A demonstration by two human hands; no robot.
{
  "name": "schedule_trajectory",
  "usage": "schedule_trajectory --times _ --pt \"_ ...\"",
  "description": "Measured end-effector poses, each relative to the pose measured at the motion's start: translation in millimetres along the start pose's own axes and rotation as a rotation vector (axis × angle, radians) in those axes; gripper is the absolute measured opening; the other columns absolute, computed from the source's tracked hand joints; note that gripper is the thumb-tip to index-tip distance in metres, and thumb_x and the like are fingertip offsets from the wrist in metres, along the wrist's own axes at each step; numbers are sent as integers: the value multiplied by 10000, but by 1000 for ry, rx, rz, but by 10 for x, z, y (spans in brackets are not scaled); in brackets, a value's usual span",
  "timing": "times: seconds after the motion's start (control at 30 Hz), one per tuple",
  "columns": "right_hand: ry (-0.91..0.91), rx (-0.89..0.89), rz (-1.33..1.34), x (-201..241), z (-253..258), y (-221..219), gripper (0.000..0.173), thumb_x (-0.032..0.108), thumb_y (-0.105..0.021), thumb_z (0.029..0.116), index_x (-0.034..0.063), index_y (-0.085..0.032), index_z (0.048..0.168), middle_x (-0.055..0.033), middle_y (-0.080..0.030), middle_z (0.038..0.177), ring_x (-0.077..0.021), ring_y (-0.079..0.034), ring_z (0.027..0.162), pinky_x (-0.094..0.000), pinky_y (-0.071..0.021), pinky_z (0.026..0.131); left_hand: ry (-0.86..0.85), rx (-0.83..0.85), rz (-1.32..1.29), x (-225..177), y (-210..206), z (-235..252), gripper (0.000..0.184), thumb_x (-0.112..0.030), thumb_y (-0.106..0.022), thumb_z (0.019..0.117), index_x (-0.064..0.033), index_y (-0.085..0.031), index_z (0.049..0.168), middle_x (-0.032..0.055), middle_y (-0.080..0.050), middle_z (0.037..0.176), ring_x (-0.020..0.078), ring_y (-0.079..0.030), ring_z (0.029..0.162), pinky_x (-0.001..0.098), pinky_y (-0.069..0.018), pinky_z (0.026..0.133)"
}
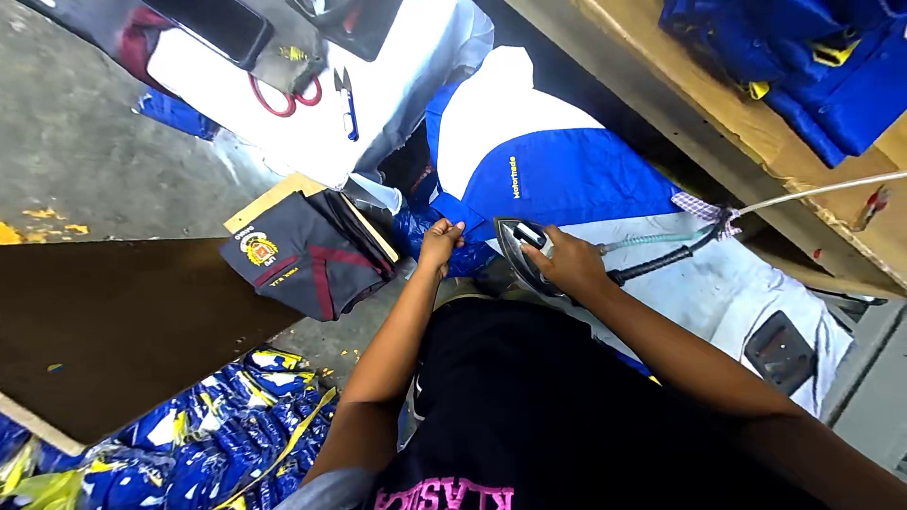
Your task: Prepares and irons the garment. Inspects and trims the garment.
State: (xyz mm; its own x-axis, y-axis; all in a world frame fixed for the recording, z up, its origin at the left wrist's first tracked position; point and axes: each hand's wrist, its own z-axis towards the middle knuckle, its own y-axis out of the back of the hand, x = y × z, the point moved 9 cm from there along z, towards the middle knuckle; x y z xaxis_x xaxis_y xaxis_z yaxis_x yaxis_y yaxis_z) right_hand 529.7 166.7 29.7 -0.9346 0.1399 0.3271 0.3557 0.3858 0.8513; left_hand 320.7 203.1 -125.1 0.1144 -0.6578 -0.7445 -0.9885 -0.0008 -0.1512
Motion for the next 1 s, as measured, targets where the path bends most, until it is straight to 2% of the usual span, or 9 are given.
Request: schedule_trajectory --times 0.07,0.27,0.4,0.47,0.53,0.67,0.73,0.83,1.0 --pt "2 -30 -10 4 14 3 548 486 -578 1022 -30 -659 1190 -259 -717 950 -465 -717 867 -632 -544 703 -6 7 -16 9 -1 10 122 -71 -570 1041 -57 -536 925 -17 -575 770 51 -582 665 236 -542 701" --pt "-24 -7 40 337 309 59 549 511 -562 1028 13 -641 1245 -231 -720 1012 -432 -715 938 -612 -546 764 40 -5 -76 32 -14 -5 107 -84 -562 1048 -80 -527 947 -22 -577 790 48 -585 668 226 -545 696" --pt "-10 -34 56 204 208 43 556 501 -565 1030 -11 -641 1233 -249 -717 991 -450 -717 909 -624 -549 746 55 -3 -84 33 -2 -16 88 -95 -549 1055 -81 -521 972 -25 -577 798 54 -578 674 236 -537 703" --pt "-11 -53 51 75 101 31 558 489 -572 1028 -26 -644 1230 -263 -716 986 -465 -715 894 -635 -545 734 62 -16 -103 19 38 -10 59 -112 -544 1061 -79 -531 1014 -24 -595 823 47 -593 683 227 -543 697" --pt "16 -83 34 9 39 11 555 481 -580 1020 -38 -658 1199 -264 -714 939 -468 -715 844 -632 -543 692 76 -39 -133 2 112 2 96 -139 -535 1070 -57 -547 1117 -8 -607 885 56 -614 716 230 -551 701" --pt "42 -53 14 199 171 24 541 487 -582 1018 -20 -658 1193 -252 -717 950 -459 -717 875 -623 -546 707 125 -71 -130 -85 208 69 203 -225 -526 1082 -56 -556 1192 4 -613 895 76 -624 739 235 -547 689" --pt "26 -10 27 361 298 33 558 499 -565 1029 -6 -642 1252 -251 -720 1010 -456 -714 942 -626 -545 766 149 -51 -143 -103 206 80 184 -201 -537 1076 -53 -545 1185 12 -609 902 85 -628 742 246 -557 705" --pt "14 -20 39 494 440 77 551 519 -558 1028 5 -639 1209 -224 -716 996 -424 -715 942 -600 -545 762 150 45 -156 -90 135 106 107 -98 -555 1052 -75 -495 1136 15 -610 935 90 -642 767 274 -578 759" --pt "-19 -102 133 166 313 175 550 485 -595 1020 -15 -648 1244 -261 -714 977 -468 -708 894 -649 -541 741 114 84 -176 -93 64 63 161 6 -555 1021 -83 -482 1133 -1 -569 928 87 -626 777 292 -581 790"
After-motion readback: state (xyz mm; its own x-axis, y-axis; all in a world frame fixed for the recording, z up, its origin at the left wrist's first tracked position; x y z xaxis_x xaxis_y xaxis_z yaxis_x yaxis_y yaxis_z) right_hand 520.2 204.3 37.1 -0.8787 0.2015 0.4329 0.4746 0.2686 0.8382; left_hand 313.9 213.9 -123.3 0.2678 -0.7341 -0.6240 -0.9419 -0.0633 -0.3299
